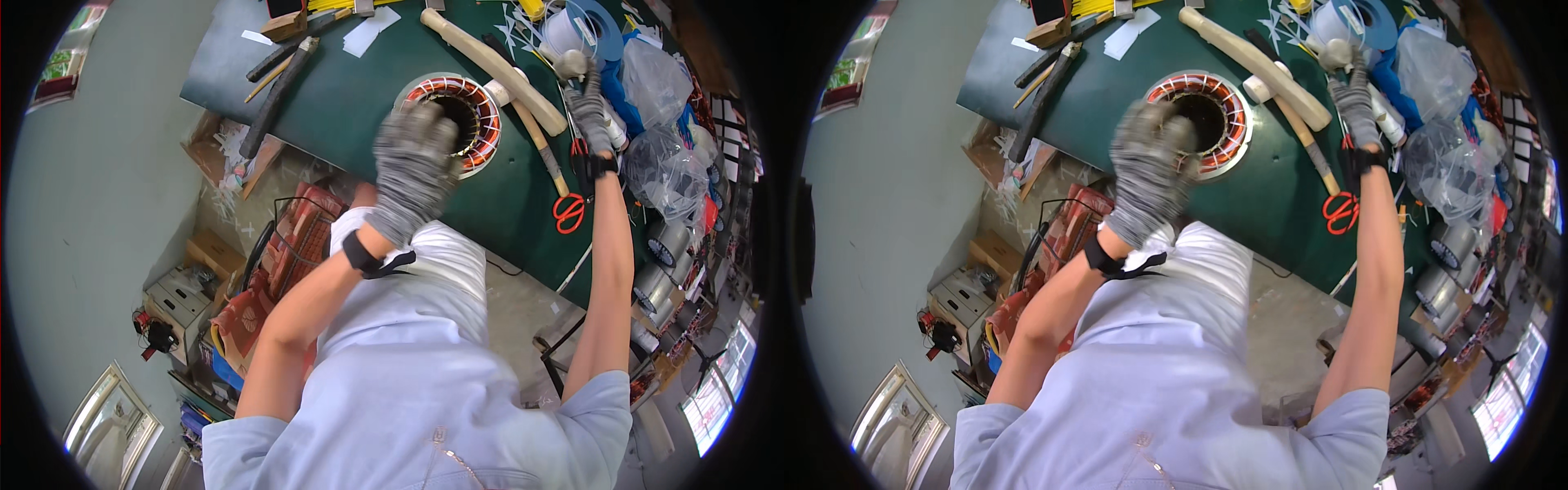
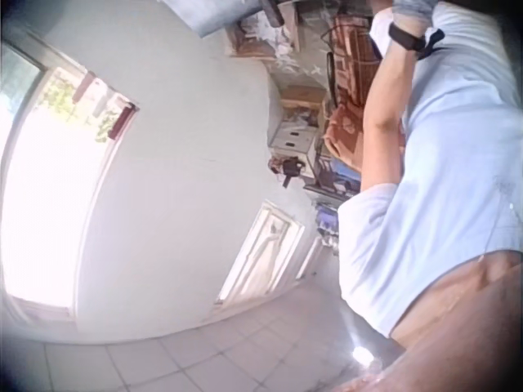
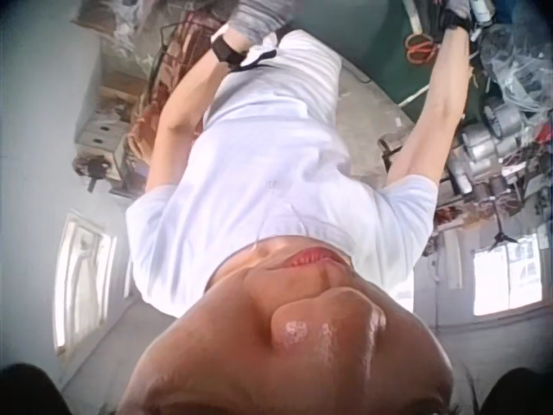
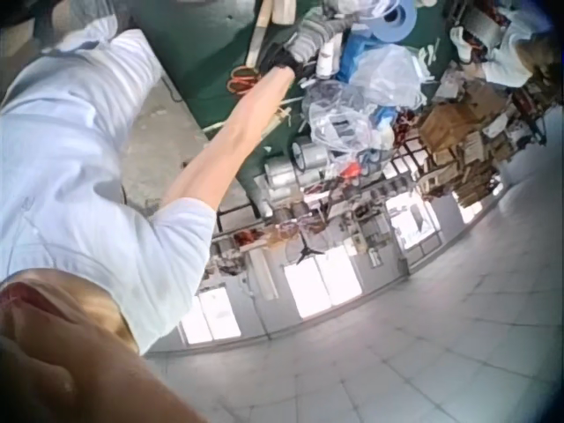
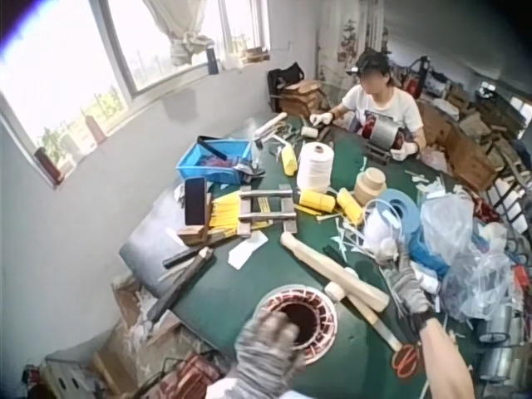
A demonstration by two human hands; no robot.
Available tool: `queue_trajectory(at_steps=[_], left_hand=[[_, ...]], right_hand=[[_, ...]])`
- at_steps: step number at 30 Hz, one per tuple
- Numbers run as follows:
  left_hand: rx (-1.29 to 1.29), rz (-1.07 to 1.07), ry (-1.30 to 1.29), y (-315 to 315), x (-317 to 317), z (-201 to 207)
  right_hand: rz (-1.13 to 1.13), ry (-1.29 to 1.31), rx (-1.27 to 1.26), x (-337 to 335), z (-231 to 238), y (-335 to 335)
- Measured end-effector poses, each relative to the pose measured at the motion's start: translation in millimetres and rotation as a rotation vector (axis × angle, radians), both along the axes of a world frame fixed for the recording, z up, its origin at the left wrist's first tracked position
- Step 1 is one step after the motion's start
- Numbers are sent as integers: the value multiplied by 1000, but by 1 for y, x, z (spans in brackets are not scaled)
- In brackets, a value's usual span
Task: The person is assembling components of an electric motor, specifically working with the stator winding and housing.
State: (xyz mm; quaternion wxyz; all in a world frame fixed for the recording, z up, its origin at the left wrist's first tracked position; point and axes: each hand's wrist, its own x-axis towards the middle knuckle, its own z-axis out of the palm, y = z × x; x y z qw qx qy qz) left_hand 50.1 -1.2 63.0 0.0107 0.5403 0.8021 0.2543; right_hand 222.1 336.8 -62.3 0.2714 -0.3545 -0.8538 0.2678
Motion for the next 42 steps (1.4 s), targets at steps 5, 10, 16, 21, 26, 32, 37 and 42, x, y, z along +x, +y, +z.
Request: queue_trajectory(at_steps=[5,10,16,21,26,32,37,42], left_hand=[[-366,35,-9,34,29,-21],[-219,-96,25,26,20,-40],[-151,-388,147,21,-4,-42],[-44,-607,165,13,-42,-45],[-171,-894,164,33,-58,-37],[-331,-146,217,26,35,-33],[-57,-328,180,22,12,-49],[-21,-446,294,13,0,-48]], right_hand=[[7,291,-591,-21,111,-107],[164,320,-139,-42,139,-162],[349,-208,110,-50,129,-167],[272,282,110,-48,151,-156],[405,-223,140,-29,111,-152],[95,212,143,-24,163,-207],[242,-180,-27,6,129,-195],[431,43,301,11,125,-208]])
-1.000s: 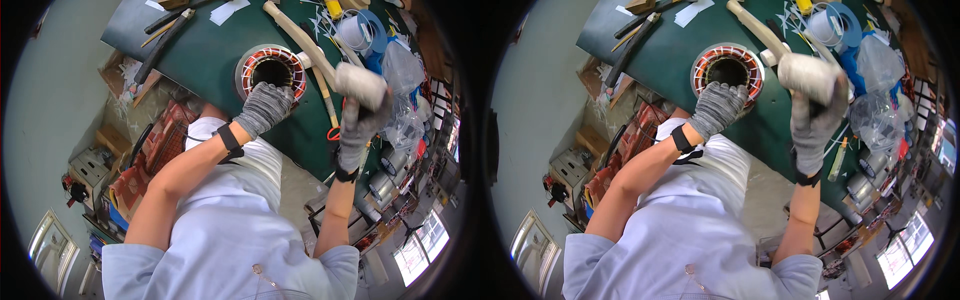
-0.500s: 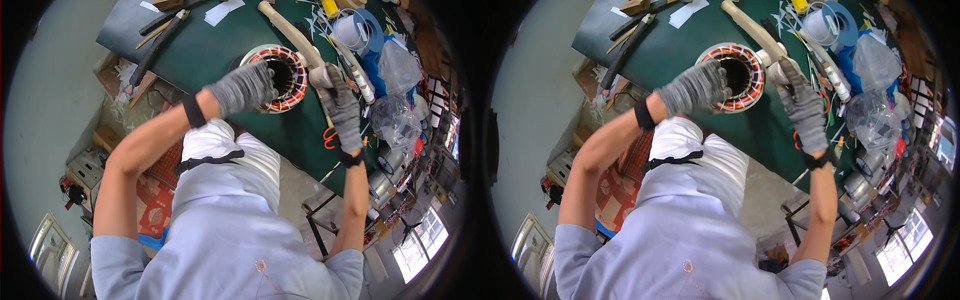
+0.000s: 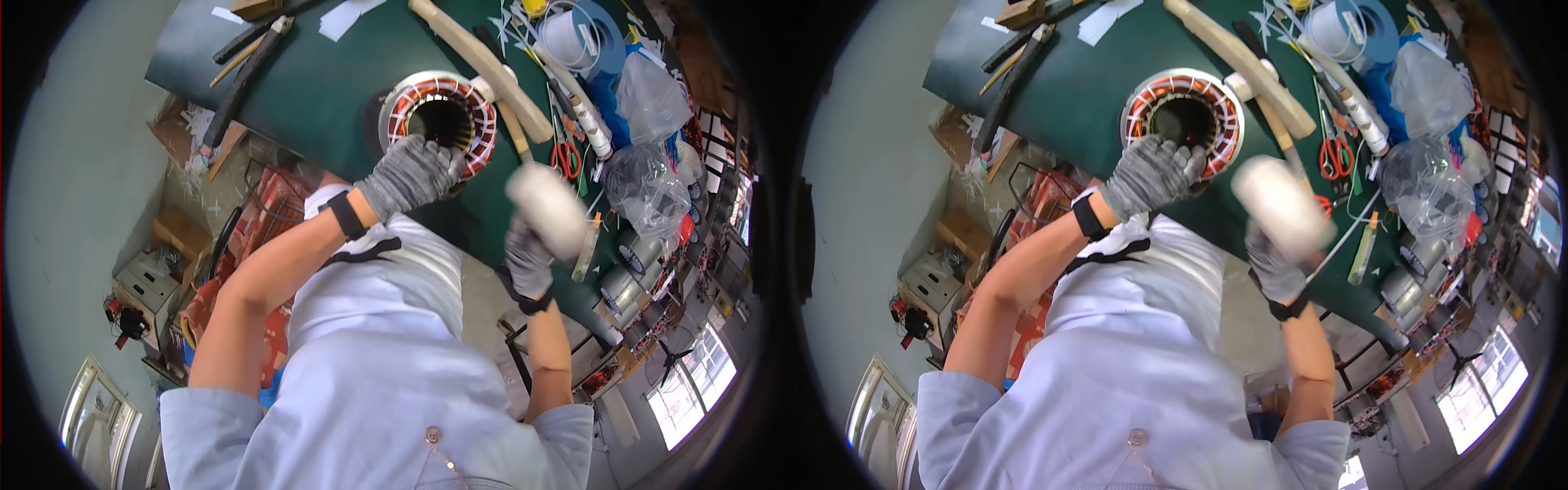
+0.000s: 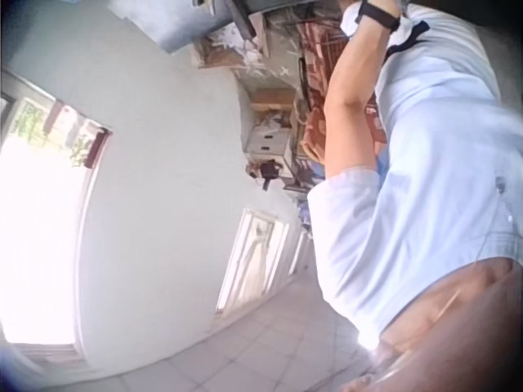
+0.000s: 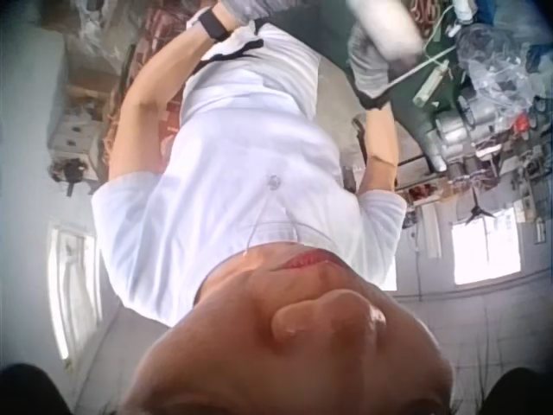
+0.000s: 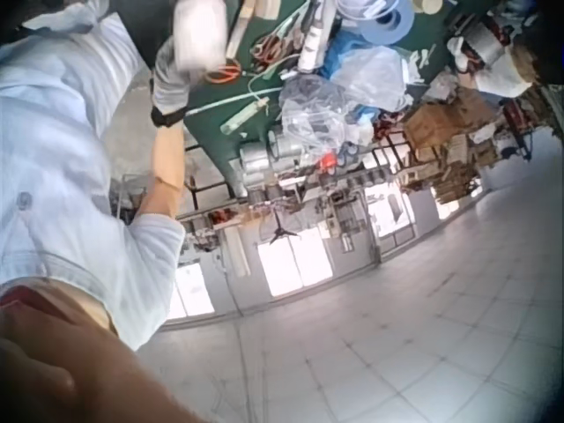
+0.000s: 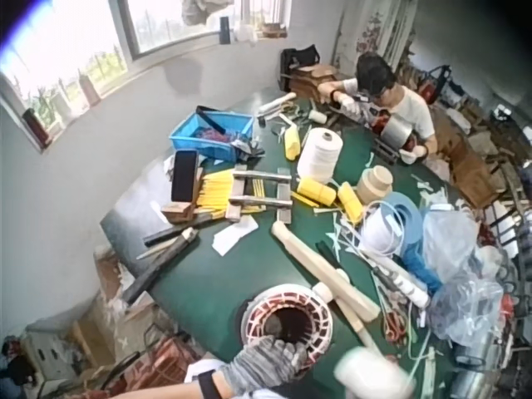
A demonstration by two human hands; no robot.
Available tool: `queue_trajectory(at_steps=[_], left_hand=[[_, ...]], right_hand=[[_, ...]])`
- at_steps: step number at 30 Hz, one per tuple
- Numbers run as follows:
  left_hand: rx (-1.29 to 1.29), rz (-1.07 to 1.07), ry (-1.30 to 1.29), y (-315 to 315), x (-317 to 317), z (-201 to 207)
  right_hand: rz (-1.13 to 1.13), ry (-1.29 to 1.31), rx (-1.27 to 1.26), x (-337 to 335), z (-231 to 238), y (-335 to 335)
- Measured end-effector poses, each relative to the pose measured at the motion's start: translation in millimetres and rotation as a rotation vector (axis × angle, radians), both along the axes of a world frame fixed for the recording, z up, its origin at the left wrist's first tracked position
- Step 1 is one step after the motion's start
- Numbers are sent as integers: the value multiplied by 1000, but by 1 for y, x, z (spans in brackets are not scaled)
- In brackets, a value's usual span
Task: The person is assembling components of an electric motor, specifically working with the stator winding and housing.
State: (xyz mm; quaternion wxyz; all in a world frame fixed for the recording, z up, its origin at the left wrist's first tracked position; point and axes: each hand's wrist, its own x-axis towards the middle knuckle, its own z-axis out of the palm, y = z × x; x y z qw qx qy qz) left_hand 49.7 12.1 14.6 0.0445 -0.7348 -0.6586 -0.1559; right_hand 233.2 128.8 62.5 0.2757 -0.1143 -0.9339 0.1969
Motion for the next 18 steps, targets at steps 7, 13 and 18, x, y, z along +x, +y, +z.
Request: queue_trajectory(at_steps=[7,13,18], left_hand=[[88,-174,-67,2,-31,-4],[-280,-421,-103,19,-56,12],[-250,293,-85,7,31,12]], right_hand=[[-311,187,-476,-11,5,12],[-180,-354,-237,11,-22,46],[-5,38,-1224,5,84,15]])
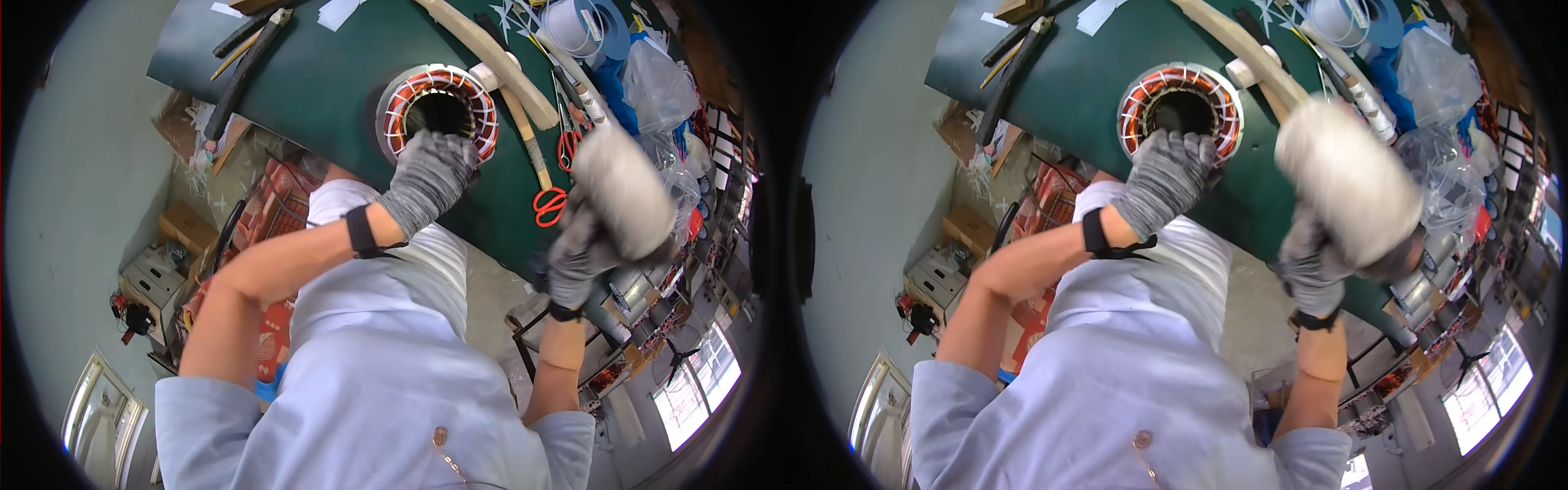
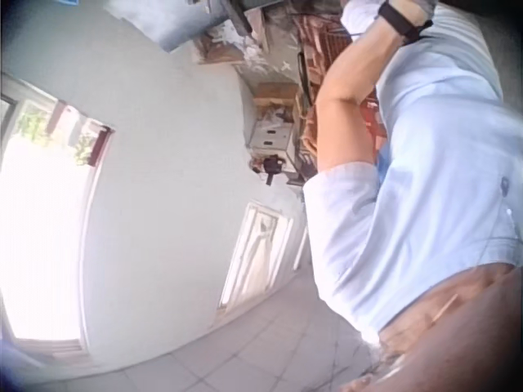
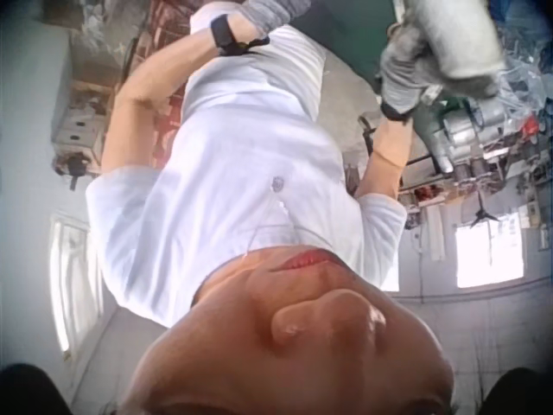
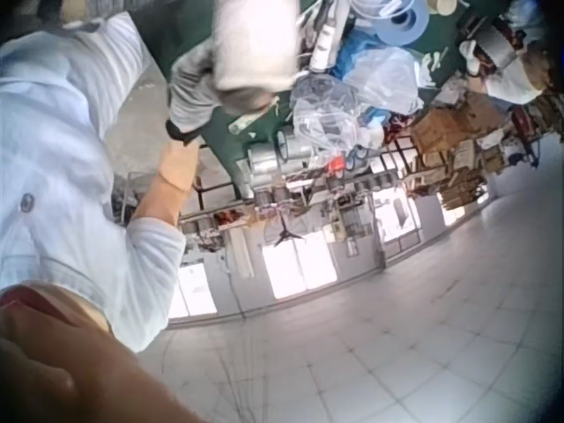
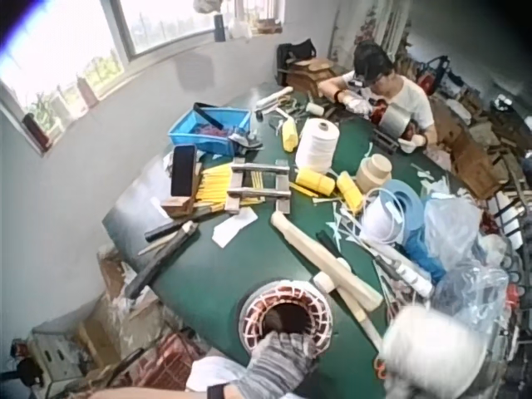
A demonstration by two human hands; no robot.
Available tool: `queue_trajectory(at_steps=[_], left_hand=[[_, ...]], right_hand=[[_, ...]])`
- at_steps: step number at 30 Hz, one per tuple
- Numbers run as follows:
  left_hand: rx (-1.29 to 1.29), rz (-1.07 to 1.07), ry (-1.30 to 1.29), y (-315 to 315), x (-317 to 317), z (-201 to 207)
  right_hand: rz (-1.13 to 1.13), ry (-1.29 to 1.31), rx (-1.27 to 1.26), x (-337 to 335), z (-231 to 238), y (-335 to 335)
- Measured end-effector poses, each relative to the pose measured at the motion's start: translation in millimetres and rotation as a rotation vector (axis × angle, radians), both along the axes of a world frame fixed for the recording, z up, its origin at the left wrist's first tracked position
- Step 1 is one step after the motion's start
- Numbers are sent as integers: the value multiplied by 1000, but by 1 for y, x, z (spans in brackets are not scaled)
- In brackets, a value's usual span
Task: The person is assembling components of an electric motor, specifically working with the stator winding and housing.
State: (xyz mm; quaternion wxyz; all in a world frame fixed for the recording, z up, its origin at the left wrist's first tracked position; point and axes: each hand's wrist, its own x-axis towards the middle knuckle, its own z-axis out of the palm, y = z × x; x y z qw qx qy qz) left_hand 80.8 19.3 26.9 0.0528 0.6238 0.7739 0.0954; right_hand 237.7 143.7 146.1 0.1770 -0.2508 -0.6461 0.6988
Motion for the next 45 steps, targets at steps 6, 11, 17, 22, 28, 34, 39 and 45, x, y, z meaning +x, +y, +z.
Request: queue_trajectory(at_steps=[6,11,17,22,28,34,39,45], left_hand=[[237,-165,19,0,-19,-14],[229,-293,-28,-1,-25,-9],[187,-406,2,-9,-47,-9],[100,-627,-104,-4,-71,1],[-113,-75,5,-12,-2,5],[144,-77,-51,-6,-1,-11],[278,-184,35,-12,-16,-13],[332,-411,55,-18,-51,-13]], right_hand=[[-38,-287,1118,-5,-73,-2],[-30,-371,1142,33,-108,-55],[-294,-229,526,14,-84,-5],[-310,-288,924,2,-152,-35],[-409,94,666,-6,-74,-3],[-303,-220,947,-6,-120,-32],[-133,-110,682,20,-83,-29],[-206,-416,813,3,-118,-4]])
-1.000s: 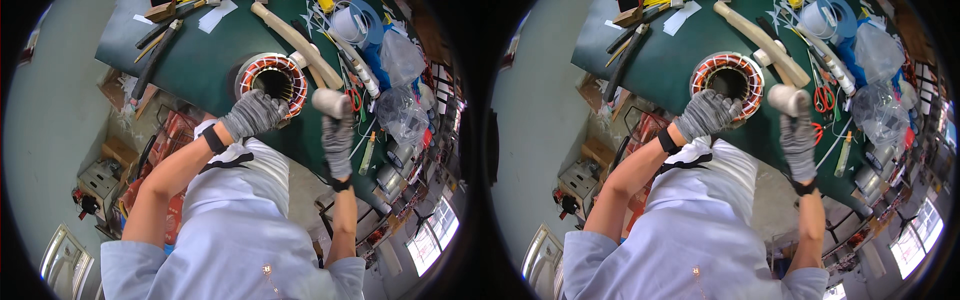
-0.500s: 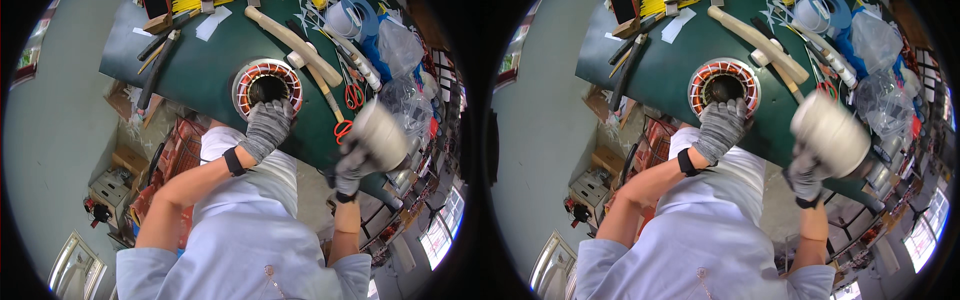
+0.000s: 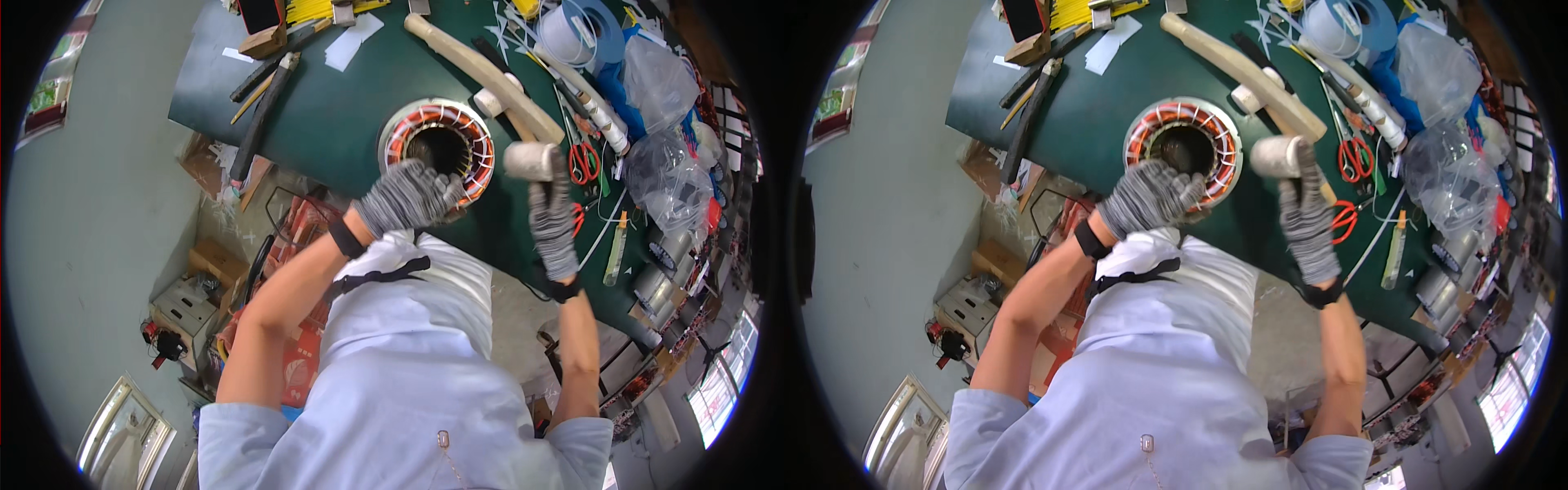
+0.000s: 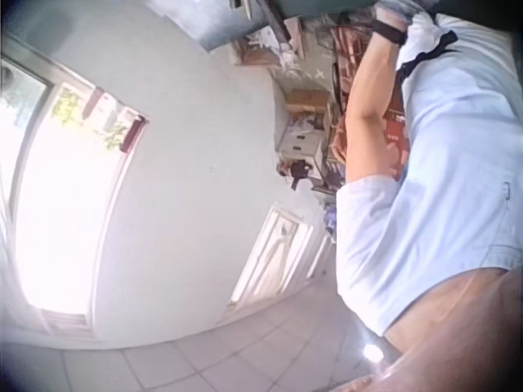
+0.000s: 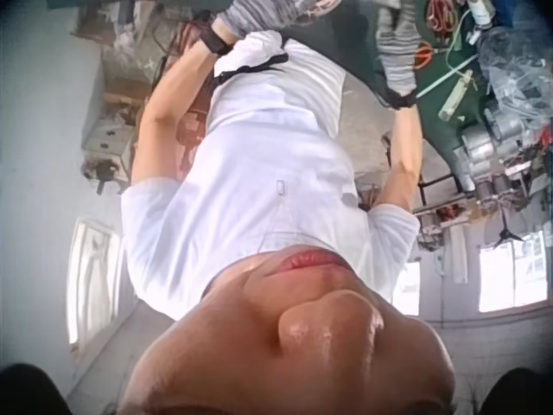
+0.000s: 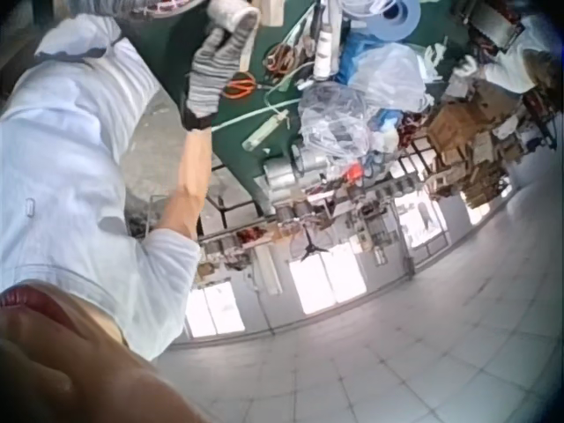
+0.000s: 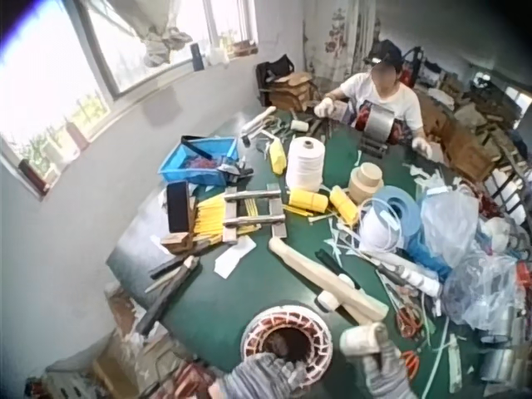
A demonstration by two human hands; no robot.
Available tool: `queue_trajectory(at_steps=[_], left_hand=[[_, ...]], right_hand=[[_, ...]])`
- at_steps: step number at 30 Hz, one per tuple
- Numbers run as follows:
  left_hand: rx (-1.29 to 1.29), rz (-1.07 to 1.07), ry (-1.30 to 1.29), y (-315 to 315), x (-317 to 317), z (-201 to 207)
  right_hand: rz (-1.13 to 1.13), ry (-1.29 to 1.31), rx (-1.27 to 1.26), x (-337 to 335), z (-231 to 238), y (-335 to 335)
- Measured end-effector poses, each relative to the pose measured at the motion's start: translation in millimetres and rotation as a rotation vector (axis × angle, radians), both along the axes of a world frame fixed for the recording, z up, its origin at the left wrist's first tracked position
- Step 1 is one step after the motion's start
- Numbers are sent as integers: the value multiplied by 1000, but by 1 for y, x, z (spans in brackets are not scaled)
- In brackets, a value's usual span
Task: The person is assembling components of an electric motor, specifically working with the stator winding and housing.
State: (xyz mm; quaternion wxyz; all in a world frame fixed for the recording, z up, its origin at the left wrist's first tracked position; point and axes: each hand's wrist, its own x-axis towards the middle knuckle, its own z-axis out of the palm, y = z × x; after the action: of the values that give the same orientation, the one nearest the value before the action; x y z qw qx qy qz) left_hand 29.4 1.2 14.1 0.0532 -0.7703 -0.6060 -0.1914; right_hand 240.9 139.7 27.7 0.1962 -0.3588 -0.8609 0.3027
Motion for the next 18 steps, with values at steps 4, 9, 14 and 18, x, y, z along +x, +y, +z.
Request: queue_trajectory(at_steps=[4,9,14,18], left_hand=[[-228,-106,-23,-5,-5,9],[32,103,-246,-7,23,8],[-14,119,-260,-11,17,15],[-66,80,-243,-10,18,11]], right_hand=[[-83,303,-18,5,56,-2],[42,257,68,-4,-1,-26],[198,86,34,-3,70,3],[203,40,141,-4,18,-12]])
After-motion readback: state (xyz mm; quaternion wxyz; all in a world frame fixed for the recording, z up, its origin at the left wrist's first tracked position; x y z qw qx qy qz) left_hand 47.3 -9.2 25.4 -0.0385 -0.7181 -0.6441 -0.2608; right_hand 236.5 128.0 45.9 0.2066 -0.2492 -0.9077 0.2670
